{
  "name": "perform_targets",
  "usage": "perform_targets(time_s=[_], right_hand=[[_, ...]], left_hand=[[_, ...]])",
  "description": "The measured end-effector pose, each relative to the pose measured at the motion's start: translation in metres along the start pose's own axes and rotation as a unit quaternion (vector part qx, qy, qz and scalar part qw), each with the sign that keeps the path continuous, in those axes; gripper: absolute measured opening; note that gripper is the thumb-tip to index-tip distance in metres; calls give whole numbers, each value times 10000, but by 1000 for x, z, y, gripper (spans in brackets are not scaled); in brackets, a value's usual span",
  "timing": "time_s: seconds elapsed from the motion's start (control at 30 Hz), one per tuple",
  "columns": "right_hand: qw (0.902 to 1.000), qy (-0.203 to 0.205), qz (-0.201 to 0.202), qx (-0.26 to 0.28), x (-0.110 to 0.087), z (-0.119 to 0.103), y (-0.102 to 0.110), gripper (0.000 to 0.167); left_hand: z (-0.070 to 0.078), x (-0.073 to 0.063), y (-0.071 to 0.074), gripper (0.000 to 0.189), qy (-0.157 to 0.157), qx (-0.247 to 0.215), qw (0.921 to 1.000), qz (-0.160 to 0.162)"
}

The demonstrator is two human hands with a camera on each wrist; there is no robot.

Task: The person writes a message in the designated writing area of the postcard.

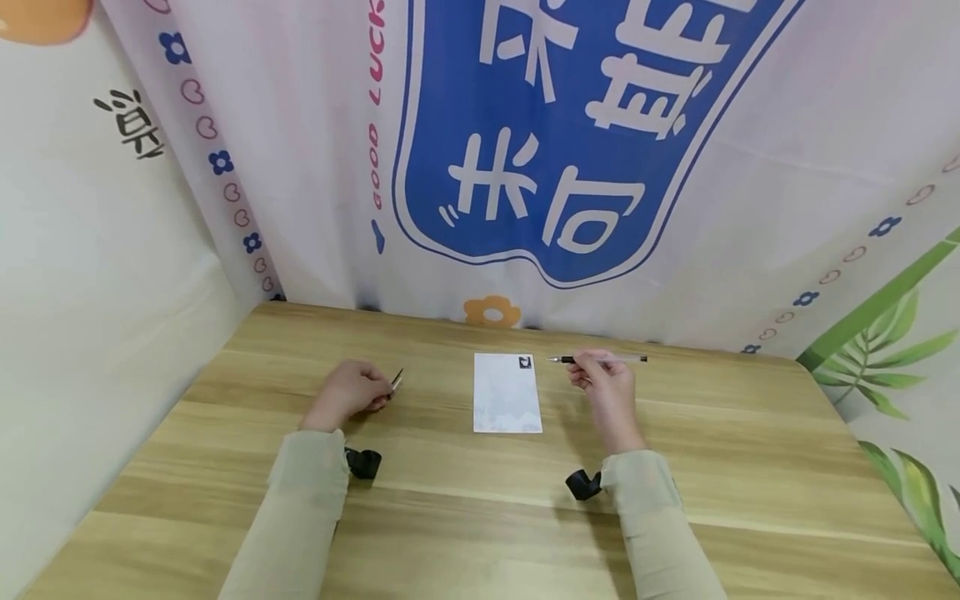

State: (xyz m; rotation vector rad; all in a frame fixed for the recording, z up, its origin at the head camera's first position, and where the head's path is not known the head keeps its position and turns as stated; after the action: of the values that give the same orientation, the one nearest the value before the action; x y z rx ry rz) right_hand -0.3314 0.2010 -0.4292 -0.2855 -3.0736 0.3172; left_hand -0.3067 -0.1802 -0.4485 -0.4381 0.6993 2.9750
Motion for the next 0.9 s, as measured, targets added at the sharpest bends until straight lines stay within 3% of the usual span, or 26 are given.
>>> perform_targets(time_s=[0.4,0.67,0.77,0.9], right_hand=[[9999,-20,30,-147,2,-1,0,10],[9997,-62,70,-211,0,2,3,12],[9998,-103,9,-193,-1,4,0,12],[9998,-30,86,-200,-1,1,1,12]], left_hand=[[-3,4,2,18,-58,335,9993,124],[8,-2,6,31,1,535,9979,353],[17,-5,9,37,-155,605,9968,491],[33,-6,5,43,-649,469,9951,581]])
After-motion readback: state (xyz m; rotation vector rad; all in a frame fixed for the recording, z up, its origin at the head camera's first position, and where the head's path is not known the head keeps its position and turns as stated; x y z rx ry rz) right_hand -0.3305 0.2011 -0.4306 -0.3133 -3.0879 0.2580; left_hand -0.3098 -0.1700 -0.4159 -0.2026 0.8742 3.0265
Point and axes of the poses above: each hand's wrist, its own x-axis towards the middle knuckle, its own y-axis out of the back of the hand, z = x × y, the point moved 10 cm from there along x, towards the middle knuckle, and after that the axes turned 6 degrees about -x, right-handed, at the moved point
